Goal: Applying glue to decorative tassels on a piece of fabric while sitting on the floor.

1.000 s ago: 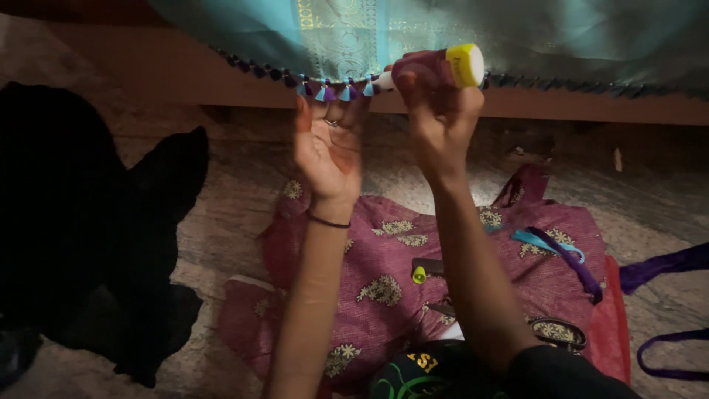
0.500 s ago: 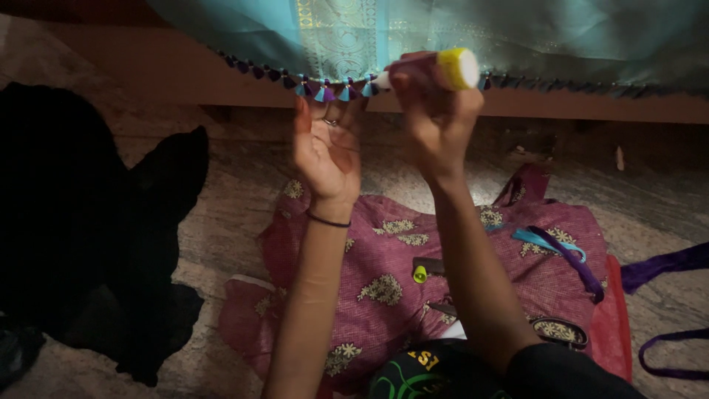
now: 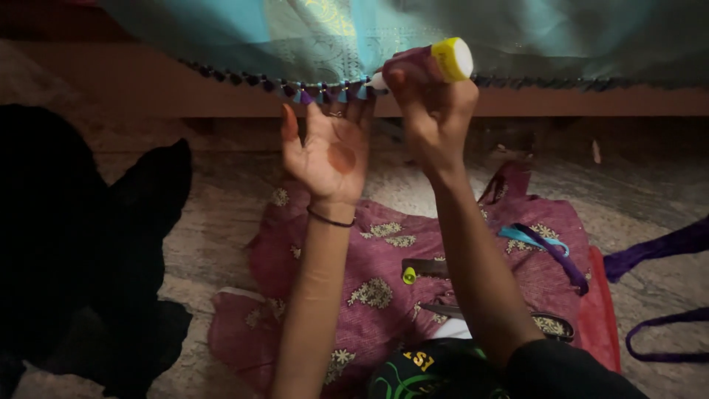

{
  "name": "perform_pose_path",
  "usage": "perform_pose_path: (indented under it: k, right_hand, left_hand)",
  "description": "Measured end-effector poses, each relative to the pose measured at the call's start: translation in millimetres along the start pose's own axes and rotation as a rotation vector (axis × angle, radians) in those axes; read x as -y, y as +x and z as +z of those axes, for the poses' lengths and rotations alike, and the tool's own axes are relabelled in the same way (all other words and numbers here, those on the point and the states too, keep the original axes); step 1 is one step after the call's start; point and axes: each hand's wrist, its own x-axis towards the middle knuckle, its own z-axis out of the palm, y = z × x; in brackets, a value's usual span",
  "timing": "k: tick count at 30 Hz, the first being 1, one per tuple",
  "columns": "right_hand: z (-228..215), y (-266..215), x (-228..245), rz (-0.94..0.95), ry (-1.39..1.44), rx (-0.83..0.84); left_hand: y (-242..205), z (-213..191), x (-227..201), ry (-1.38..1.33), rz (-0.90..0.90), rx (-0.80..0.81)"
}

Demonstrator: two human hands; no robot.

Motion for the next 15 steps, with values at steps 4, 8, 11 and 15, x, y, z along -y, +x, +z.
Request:
perform_pose_path:
  k: [4,8,11,15]
  right_hand:
    - [3,0,3,0.012,-0.009,-0.007]
    - [5,1,5,-0.040,-0.059,0.026]
    - [4,-2,4,-0.061,-0.099,0.015]
    - [-8,-5,-13,-0.067,-0.051,-0.044]
  left_hand:
    - [-3,-6,0,0.009,0.011,0.016]
    - [-4,-2,-1,0.037,0.014,0.018]
    - [-2,4,-1,0.054,0.023,-0.014]
    - [-1,-47,8,0.016,0.044,0.000]
